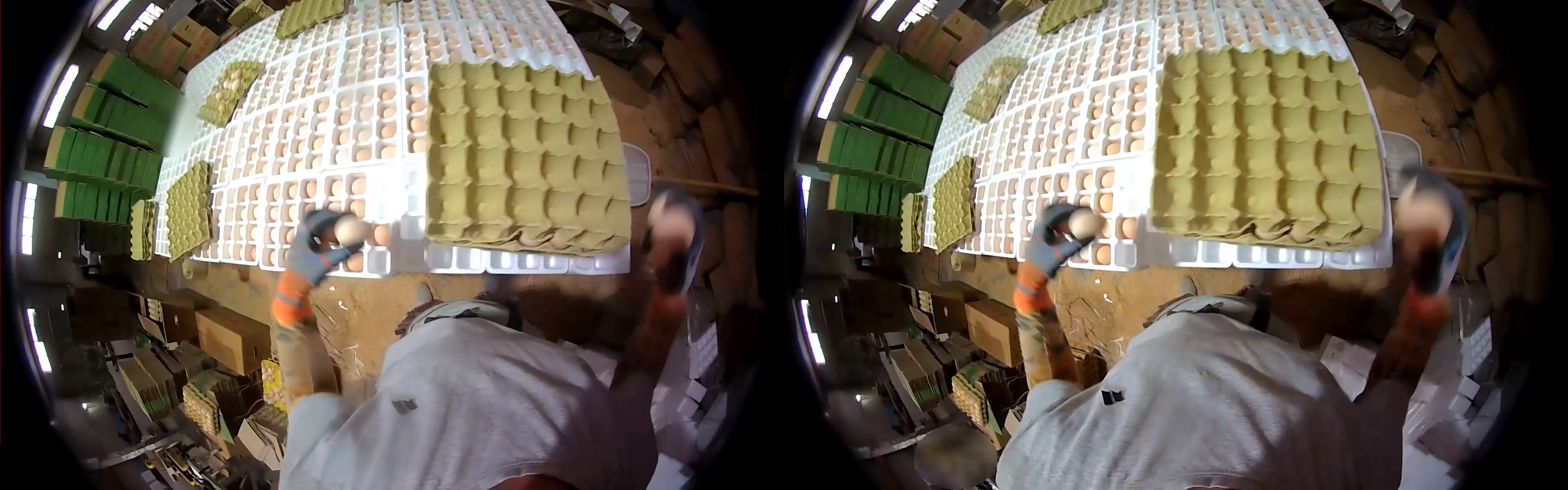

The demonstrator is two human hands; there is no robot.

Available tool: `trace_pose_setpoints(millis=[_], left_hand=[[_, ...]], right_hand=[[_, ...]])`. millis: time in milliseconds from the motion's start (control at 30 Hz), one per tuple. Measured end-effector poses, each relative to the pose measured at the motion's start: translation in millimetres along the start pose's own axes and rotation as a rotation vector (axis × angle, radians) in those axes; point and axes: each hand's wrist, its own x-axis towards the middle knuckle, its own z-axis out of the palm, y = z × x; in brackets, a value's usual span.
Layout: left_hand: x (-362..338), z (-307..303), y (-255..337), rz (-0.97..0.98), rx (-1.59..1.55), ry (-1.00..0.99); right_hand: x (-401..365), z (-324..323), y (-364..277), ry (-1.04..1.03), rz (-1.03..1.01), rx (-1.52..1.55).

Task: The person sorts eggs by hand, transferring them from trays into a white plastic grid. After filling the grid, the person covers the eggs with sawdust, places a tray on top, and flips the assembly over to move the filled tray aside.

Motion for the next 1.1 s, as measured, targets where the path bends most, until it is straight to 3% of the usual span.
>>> trace_pose_setpoints(millis=[33,67,133,200,300,367,500,567,600,667,700,733,800,833,867,933,967,1000,1067,1100], left_hand=[[-18.3,11.8,-13.1,-0.08,-0.006,-0.014],[-24.3,15.4,-35.1,-0.055,0.397,-0.125],[-32.8,41.6,-42.2,-0.19,0.76,-0.13],[-34.2,48.2,-45.0,-0.179,0.809,-0.179],[-22.6,44.5,-55.1,-0.112,0.772,-0.19],[-6.8,43.1,-56.5,0.007,0.535,-0.101],[42.5,62.1,-64.2,0.134,0.491,-0.025],[58.0,64.1,-57.9,0.028,0.891,-0.31],[64.7,62.4,-65.5,0.046,0.886,-0.311],[83.1,52.9,-105.3,-0.117,0.254,-0.084],[90.7,47.7,-116.3,-0.283,-0.467,-0.06],[96.6,40.6,-127.7,-0.432,-0.921,-0.072],[98.8,41.6,-148.1,-0.076,-0.902,-0.109],[107.7,45.4,-152.0,0.071,-0.546,0.005],[113.4,44.7,-135.9,-0.182,-0.859,0.028],[125.1,70.0,-131.3,0.126,-0.517,0.151],[132.5,73.6,-131.9,0.276,-0.087,0.102],[126.1,81.9,-133.6,0.278,0.256,0.082],[118.5,76.8,-131.8,0.509,0.435,0.025],[116.8,73.4,-132.6,0.513,0.438,0.036]], right_hand=[[48.4,75.7,-72.0,0.411,0.315,-0.012],[81.6,127.2,-96.1,0.406,0.381,0.065],[125.4,214.7,-115.4,0.381,0.467,0.293],[139.8,246.7,-113.6,-0.033,0.615,0.085],[155.7,309.7,-112.2,-0.117,0.806,-0.167],[160.5,345.4,-97.6,-0.394,0.818,-0.616],[136.4,398.2,-55.3,-0.464,0.901,-0.712],[126.4,411.4,-44.6,-0.455,0.83,-0.971],[134.1,408.7,-47.7,-0.448,0.838,-0.986],[155.9,404.0,-58.0,-0.371,0.889,-0.834],[167.8,404.3,-56.9,-0.268,0.852,-0.809],[173.3,412.2,-45.6,-0.265,0.857,-0.811],[176.3,429.6,-16.5,-0.502,1.064,-0.869],[172.6,431.4,-15.9,-0.472,0.98,-0.939],[172.7,431.3,-12.4,-0.461,0.981,-0.945],[170.8,431.1,-10.1,-0.07,0.905,-0.633],[175.3,430.8,-7.2,0.22,0.964,-0.346],[177.1,429.3,-2.1,0.218,0.96,-0.352],[175.7,427.3,15.7,0.341,0.941,-0.189],[175.2,427.9,26.9,0.404,0.925,-0.104]])
